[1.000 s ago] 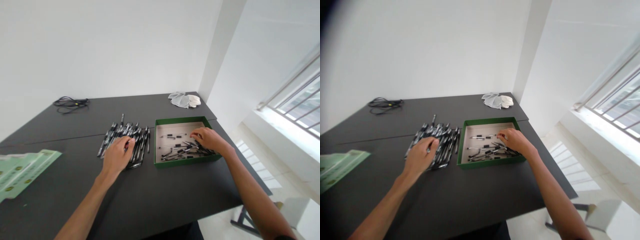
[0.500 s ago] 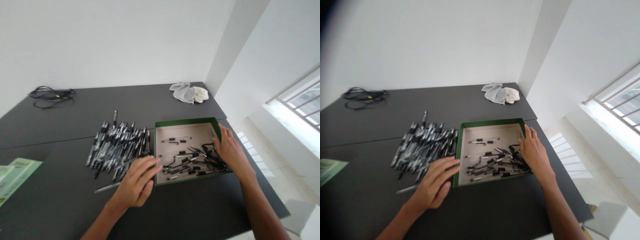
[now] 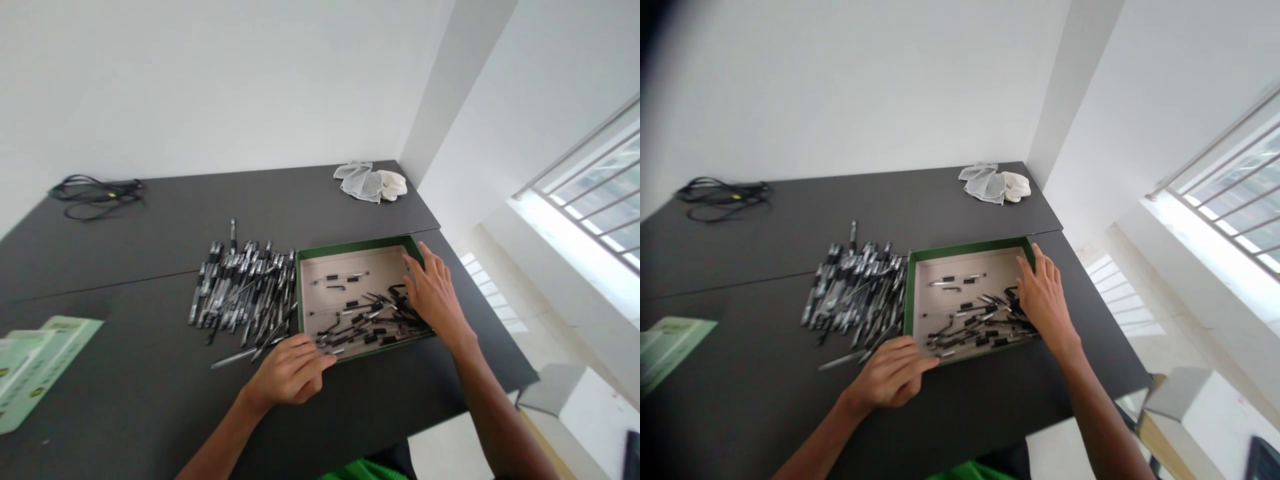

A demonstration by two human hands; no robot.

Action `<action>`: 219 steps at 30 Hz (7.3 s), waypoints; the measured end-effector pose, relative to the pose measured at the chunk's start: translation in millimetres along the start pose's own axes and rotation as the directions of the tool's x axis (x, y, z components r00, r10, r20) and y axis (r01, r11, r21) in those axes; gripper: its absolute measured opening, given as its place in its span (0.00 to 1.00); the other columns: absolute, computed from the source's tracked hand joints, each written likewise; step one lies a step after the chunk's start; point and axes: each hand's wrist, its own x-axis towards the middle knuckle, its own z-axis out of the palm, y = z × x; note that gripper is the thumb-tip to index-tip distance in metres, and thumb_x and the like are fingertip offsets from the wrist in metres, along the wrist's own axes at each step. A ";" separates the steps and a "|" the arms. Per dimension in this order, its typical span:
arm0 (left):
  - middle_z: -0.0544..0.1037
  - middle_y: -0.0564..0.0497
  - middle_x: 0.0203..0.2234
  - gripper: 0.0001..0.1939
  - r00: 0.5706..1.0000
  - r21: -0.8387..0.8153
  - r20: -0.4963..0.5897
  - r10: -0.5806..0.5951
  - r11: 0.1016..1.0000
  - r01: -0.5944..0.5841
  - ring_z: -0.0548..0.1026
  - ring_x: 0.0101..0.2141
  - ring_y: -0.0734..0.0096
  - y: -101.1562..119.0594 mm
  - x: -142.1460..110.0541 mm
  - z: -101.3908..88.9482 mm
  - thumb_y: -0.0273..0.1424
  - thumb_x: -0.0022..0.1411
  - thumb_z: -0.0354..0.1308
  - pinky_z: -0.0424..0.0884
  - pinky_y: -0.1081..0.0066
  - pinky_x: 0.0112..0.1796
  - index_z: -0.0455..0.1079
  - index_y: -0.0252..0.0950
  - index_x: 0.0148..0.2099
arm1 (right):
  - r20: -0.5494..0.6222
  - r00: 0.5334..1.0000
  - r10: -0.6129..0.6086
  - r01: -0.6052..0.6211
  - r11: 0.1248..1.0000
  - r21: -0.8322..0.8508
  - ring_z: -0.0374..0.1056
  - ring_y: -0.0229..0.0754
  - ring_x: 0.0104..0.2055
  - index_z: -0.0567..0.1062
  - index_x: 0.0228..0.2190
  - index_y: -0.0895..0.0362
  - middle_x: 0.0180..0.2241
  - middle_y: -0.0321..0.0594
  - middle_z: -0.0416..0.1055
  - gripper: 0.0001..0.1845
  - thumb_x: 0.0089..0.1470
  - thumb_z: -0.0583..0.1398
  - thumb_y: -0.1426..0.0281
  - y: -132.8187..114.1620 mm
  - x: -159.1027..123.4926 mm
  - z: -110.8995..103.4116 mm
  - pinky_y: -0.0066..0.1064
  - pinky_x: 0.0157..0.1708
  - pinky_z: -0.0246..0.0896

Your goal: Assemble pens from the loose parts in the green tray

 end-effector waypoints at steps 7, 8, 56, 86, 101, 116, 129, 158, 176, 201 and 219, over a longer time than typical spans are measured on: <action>0.81 0.50 0.27 0.15 1.000 -0.005 -0.004 0.024 1.000 -0.024 0.76 0.26 0.69 -0.2 1.0 -0.1 0.20 0.64 0.50 0.76 0.65 0.36 0.73 0.34 0.48 | 0.357 0.732 -0.581 0.387 0.785 0.484 0.74 0.44 0.47 0.81 0.47 0.53 0.45 0.43 0.80 0.16 0.70 0.54 0.69 -31.6 11.4 -19.2 0.34 0.50 0.66; 0.81 0.50 0.27 0.14 1.000 -0.003 -0.006 0.025 1.000 -0.025 0.76 0.26 0.69 -0.4 0.7 -0.8 0.20 0.64 0.50 0.76 0.65 0.37 0.73 0.34 0.48 | 0.389 0.707 -0.591 0.391 0.785 0.481 0.75 0.44 0.48 0.81 0.47 0.53 0.45 0.42 0.80 0.15 0.70 0.54 0.69 -37.0 13.4 -17.0 0.33 0.49 0.66; 0.80 0.44 0.47 0.17 0.886 0.081 0.140 -0.441 0.897 0.434 0.76 0.48 0.59 24.3 20.9 -10.0 0.28 0.74 0.46 0.67 0.55 0.53 0.63 0.35 0.62 | 0.009 0.700 -0.714 0.593 0.588 0.551 0.74 0.44 0.47 0.78 0.48 0.53 0.45 0.44 0.80 0.14 0.70 0.55 0.64 -82.8 -9.8 -6.0 0.31 0.48 0.63; 0.77 0.55 0.26 0.22 0.789 -0.138 0.120 -0.602 0.777 0.614 0.74 0.24 0.73 -32.6 71.2 1.5 0.41 0.79 0.37 0.68 0.73 0.31 0.66 0.36 0.58 | -0.108 0.962 -0.252 0.272 0.932 0.242 0.71 0.46 0.41 0.74 0.43 0.57 0.40 0.44 0.77 0.08 0.67 0.54 0.72 -66.7 5.1 7.4 0.34 0.43 0.60; 0.81 0.54 0.31 0.20 0.807 0.068 0.201 -0.556 0.830 0.554 0.79 0.30 0.68 -29.1 72.2 9.4 0.34 0.78 0.42 0.69 0.70 0.33 0.63 0.40 0.66 | -0.420 0.876 -0.239 0.308 0.946 0.103 0.64 0.45 0.40 0.75 0.40 0.53 0.37 0.38 0.76 0.11 0.69 0.53 0.73 -63.0 5.4 2.4 0.39 0.56 0.52; 0.81 0.50 0.32 0.19 0.816 0.062 0.189 -0.546 0.836 0.545 0.80 0.32 0.64 -29.3 70.7 11.1 0.37 0.78 0.42 0.69 0.69 0.34 0.67 0.40 0.61 | -0.347 0.913 -0.213 0.266 0.957 0.113 0.66 0.49 0.47 0.77 0.44 0.50 0.41 0.40 0.79 0.14 0.68 0.52 0.73 -65.6 0.6 -3.5 0.46 0.59 0.44; 0.77 0.51 0.29 0.15 0.844 -0.003 0.228 -0.486 0.866 0.500 0.75 0.28 0.68 -30.9 72.5 12.0 0.35 0.78 0.39 0.68 0.69 0.34 0.65 0.36 0.51 | -0.288 0.848 -0.446 0.471 0.882 0.019 0.54 0.52 0.70 0.65 0.64 0.49 0.66 0.44 0.65 0.24 0.69 0.52 0.71 -75.9 -8.0 -10.8 0.52 0.67 0.41; 0.72 0.54 0.24 0.16 0.811 -0.042 0.113 -0.574 0.813 0.581 0.72 0.24 0.68 -11.1 73.5 8.7 0.43 0.78 0.35 0.61 0.71 0.27 0.57 0.38 0.47 | 0.520 0.646 -0.559 0.401 0.828 0.391 0.77 0.46 0.42 0.80 0.48 0.51 0.42 0.40 0.80 0.14 0.61 0.64 0.65 -79.2 -16.0 0.0 0.35 0.42 0.68; 0.72 0.53 0.22 0.24 0.785 -0.084 0.171 -0.596 0.785 0.614 0.71 0.24 0.69 -16.1 76.7 8.8 0.43 0.78 0.33 0.65 0.68 0.31 0.64 0.38 0.39 | 0.441 0.569 -0.694 0.599 0.717 0.356 0.77 0.56 0.51 0.78 0.53 0.60 0.50 0.54 0.79 0.17 0.66 0.61 0.67 -121.9 -17.3 13.0 0.45 0.52 0.71; 0.76 0.50 0.26 0.22 0.805 0.186 0.197 -0.560 0.827 0.530 0.75 0.26 0.65 -16.4 78.7 14.6 0.39 0.79 0.35 0.59 0.69 0.28 0.69 0.35 0.46 | 0.125 0.928 -0.351 0.156 0.672 0.724 0.78 0.41 0.31 0.73 0.41 0.54 0.33 0.39 0.83 0.07 0.63 0.62 0.64 -49.2 17.1 -9.7 0.30 0.29 0.70; 0.81 0.48 0.30 0.21 0.836 0.232 0.248 -0.489 0.868 0.439 0.79 0.31 0.63 -17.8 78.6 15.0 0.41 0.78 0.42 0.56 0.69 0.27 0.74 0.39 0.50 | -0.083 0.934 -0.347 0.305 0.657 0.689 0.69 0.40 0.33 0.83 0.37 0.53 0.36 0.38 0.80 0.09 0.60 0.65 0.61 -49.7 18.1 -5.1 0.33 0.32 0.60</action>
